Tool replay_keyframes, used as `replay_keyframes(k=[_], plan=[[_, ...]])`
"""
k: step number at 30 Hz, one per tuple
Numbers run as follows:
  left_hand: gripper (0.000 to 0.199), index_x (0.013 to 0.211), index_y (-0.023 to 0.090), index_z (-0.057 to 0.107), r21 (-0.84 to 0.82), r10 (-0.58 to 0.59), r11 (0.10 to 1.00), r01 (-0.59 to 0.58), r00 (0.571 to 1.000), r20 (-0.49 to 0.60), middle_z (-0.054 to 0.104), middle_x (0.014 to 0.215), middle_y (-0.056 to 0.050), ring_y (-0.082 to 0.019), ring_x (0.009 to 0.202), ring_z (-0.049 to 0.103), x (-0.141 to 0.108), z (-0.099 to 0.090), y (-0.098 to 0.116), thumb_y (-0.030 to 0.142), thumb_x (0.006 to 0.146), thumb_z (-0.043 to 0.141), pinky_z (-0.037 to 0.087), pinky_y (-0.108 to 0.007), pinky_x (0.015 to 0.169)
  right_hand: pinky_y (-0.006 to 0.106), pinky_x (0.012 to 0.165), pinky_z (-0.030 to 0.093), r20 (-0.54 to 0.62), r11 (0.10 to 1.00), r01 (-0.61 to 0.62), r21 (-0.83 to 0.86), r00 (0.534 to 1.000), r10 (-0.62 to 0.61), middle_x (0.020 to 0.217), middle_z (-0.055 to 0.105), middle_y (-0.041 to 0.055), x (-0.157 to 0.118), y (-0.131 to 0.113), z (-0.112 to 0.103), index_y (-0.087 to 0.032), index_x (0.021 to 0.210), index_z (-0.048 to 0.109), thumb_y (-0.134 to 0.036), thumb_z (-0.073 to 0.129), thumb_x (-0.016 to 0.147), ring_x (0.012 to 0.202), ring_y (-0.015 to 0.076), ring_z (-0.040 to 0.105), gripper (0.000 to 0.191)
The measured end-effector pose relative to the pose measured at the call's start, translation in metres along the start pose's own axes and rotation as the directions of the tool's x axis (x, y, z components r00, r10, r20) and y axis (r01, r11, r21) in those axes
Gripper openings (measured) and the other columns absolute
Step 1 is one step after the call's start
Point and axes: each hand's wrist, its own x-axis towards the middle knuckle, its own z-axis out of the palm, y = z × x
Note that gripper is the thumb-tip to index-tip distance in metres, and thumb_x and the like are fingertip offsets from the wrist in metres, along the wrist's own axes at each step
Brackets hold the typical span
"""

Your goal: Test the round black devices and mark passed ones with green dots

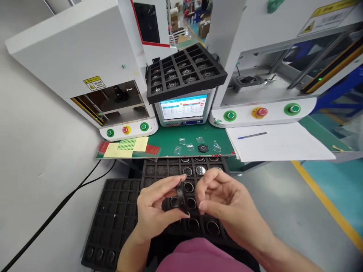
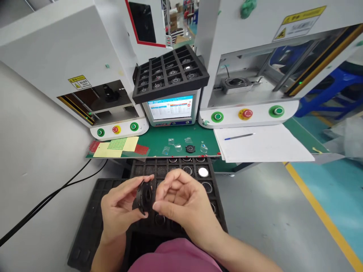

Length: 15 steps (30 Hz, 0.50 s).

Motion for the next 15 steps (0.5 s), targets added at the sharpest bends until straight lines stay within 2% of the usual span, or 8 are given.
replay_keyframes(k=[2,4,10,15], plan=[[0.060,0.124,0.028,0.063,0.098,0.048,0.994,-0.051,0.998,0.040,0.070,0.118,-0.009,-0.025,0.106,0.068,0.000,-0.001,0.003,0.021,0.068,0.082,0.059,-0.035,0.087,0.014,0.052,0.048,0.049,0.982,-0.134,0.130,0.991,0.128,0.064,0.064,-0.0067,-0.005,0.007,0.002,-0.021,0.079,0.055,-0.016,0.082,0.067,0.052,0.0045,0.058,0.030],[0.060,0.124,0.028,0.063,0.146,0.070,0.986,-0.080,0.995,0.073,0.070,0.117,-0.009,-0.024,0.105,0.068,0.001,-0.001,0.006,0.024,0.068,0.082,0.058,-0.035,0.089,0.015,0.056,0.050,0.093,0.958,-0.200,0.204,0.979,0.184,0.064,0.065,-0.0067,-0.007,0.009,0.003,-0.020,0.077,0.054,-0.015,0.082,0.067,0.054,0.0047,0.060,0.030],[0.064,0.125,0.027,0.062,0.182,0.098,0.976,-0.118,0.988,0.117,0.070,0.117,-0.008,-0.021,0.104,0.068,0.003,-0.001,0.009,0.022,0.065,0.084,0.057,-0.033,0.090,0.013,0.055,0.049,0.071,0.942,-0.220,0.255,0.975,0.209,0.064,0.066,-0.0074,-0.007,0.006,0.005,-0.019,0.075,0.054,-0.010,0.081,0.067,0.053,0.0035,0.061,0.030],[0.065,0.126,0.029,0.061,0.218,0.086,0.968,-0.120,0.983,0.161,0.070,0.116,-0.008,-0.022,0.102,0.069,0.003,-0.002,0.013,0.026,0.065,0.083,0.058,-0.034,0.088,0.014,0.050,0.047,0.030,0.953,-0.219,0.211,0.976,0.217,0.062,0.065,-0.0070,-0.008,0.006,0.008,-0.019,0.074,0.053,-0.012,0.082,0.065,0.051,0.0049,0.060,0.031]])
